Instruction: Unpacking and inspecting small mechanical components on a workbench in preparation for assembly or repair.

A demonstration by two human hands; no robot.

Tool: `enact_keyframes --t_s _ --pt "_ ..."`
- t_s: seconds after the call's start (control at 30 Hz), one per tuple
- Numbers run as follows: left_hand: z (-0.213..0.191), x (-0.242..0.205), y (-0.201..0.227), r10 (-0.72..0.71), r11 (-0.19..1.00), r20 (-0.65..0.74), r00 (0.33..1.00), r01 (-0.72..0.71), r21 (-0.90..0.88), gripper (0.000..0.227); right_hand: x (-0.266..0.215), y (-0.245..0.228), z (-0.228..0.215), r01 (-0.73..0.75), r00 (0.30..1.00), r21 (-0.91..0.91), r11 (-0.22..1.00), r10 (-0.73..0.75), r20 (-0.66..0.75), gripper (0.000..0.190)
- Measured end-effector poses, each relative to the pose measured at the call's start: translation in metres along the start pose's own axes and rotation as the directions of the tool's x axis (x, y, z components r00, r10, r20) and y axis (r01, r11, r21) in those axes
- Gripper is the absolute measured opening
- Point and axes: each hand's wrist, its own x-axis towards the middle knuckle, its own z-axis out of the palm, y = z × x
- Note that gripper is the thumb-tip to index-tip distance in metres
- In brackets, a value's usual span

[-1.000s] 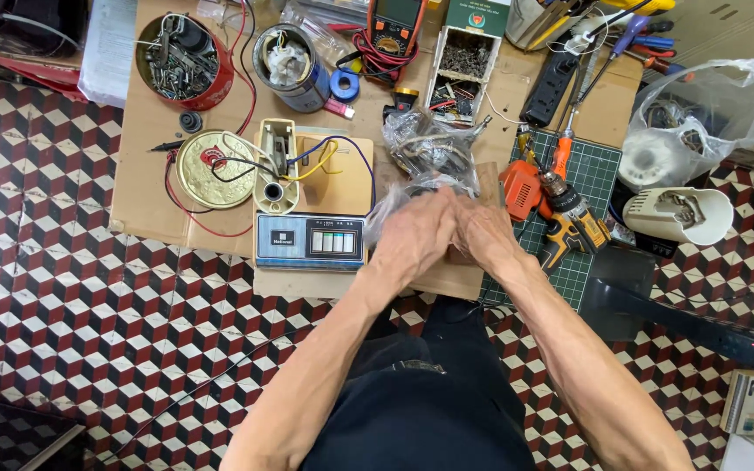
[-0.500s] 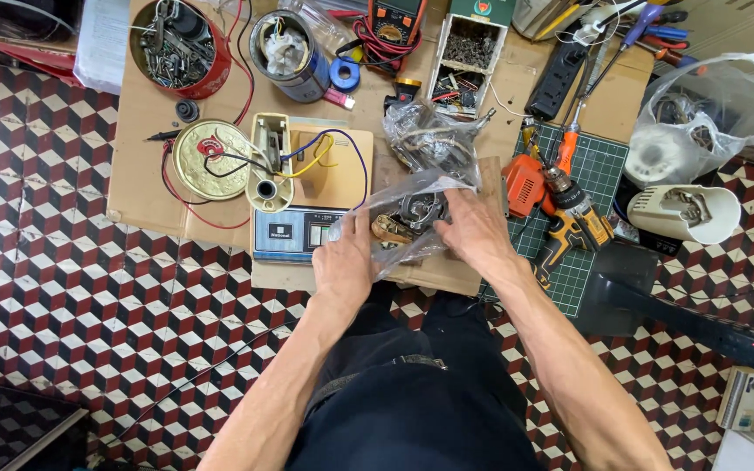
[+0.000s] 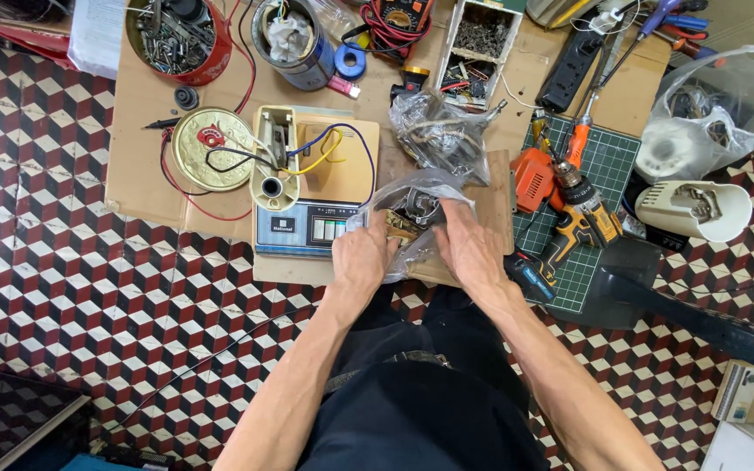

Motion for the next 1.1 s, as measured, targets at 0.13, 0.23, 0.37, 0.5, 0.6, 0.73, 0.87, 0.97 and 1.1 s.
enact_keyframes --t_s 0.13,0.23,0.37,0.5,0.6,0.73,0.87,0.97,1.1 --pt "0.037 0.027 -0.023 -0.021 0.994 0.166 0.986 0.002 0.111 0.06 -0.017 0.018 0.022 -0.11 0.975 -0.092 0.99 0.125 0.182 0.039" --pt "0.043 0.034 -0.035 0.034 0.969 0.182 0.983 -0.077 0.233 0.036 -0.025 0.024 0.032 -0.027 0.99 -0.061 0.998 0.035 0.137 0.041" --pt "0.003 0.016 -0.022 0.024 0.994 0.198 0.98 -0.045 0.1 0.048 -0.024 0.02 0.033 -0.058 0.984 0.009 0.998 0.056 0.171 0.047" --pt "-0.01 -0.009 -0.025 0.038 0.994 0.167 0.985 -0.02 -0.106 0.046 -0.027 0.014 0.03 -0.018 0.997 0.058 0.998 0.013 0.08 0.042" --pt "-0.008 -0.022 -0.031 0.09 0.965 0.014 0.996 -0.084 -0.25 0.043 -0.026 0.0 0.019 -0.155 0.977 0.101 0.983 0.137 0.161 0.037" --pt "-0.007 -0.03 -0.034 0.031 0.941 0.0 1.0 -0.029 -0.338 0.046 -0.028 -0.007 0.015 -0.21 0.963 0.146 0.967 0.179 0.2 0.027" --pt "-0.005 -0.031 -0.036 -0.047 0.916 0.047 0.998 0.062 -0.397 0.046 -0.03 -0.007 0.02 -0.16 0.976 0.124 0.979 0.138 0.171 0.031" --pt "0.002 -0.031 -0.041 -0.071 0.898 0.056 0.996 0.088 -0.43 0.047 -0.032 -0.012 0.019 -0.109 0.989 0.199 0.974 0.086 0.121 0.03" --pt "0.008 -0.031 -0.046 -0.064 0.879 0.044 0.997 0.077 -0.471 0.048 -0.035 -0.018 0.026 0.007 0.999 0.249 0.968 -0.018 0.04 0.026"
